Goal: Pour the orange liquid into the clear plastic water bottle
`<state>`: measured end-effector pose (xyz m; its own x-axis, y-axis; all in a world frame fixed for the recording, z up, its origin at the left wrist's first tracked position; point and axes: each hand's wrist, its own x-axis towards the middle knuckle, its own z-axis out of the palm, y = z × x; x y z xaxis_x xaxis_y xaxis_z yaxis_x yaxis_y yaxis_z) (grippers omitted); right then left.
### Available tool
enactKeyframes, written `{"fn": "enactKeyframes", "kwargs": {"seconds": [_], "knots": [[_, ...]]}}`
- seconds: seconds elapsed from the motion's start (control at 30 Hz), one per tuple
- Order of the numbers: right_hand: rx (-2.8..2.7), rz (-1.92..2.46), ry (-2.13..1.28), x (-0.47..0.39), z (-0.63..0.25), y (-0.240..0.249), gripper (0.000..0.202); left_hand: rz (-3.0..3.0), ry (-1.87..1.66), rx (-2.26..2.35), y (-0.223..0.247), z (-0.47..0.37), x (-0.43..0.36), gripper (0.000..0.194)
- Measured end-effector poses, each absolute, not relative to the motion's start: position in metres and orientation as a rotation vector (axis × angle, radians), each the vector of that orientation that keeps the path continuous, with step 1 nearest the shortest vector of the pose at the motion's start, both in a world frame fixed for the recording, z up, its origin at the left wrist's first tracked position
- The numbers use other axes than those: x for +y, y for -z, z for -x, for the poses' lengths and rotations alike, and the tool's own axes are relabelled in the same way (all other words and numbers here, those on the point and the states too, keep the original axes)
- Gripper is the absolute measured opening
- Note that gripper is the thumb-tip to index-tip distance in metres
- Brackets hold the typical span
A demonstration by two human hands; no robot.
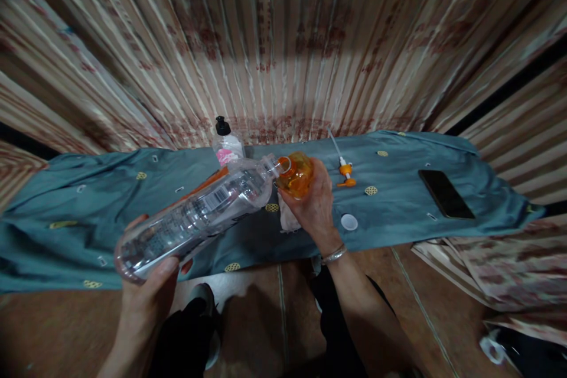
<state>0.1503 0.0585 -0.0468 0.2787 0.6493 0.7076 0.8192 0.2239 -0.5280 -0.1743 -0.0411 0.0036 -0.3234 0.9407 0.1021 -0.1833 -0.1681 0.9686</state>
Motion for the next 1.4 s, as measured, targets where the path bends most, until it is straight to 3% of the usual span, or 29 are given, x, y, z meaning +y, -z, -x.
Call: {"fn": "enactKeyframes", "kwargs": {"seconds": [1.07, 1.4], "knots": [[-1.473, 1.509, 0.171, 0.052, -0.149, 0.04, 0.096, -0.993, -1.653, 1.103, -0.009, 0.167, -0.042, 0.089], [-1.42, 1.503, 0.195, 0.059, -0.152, 0.048, 0.1, -0.976, -1.638, 1.2, 0.0, 0.174, -0.039, 0.101]]}}
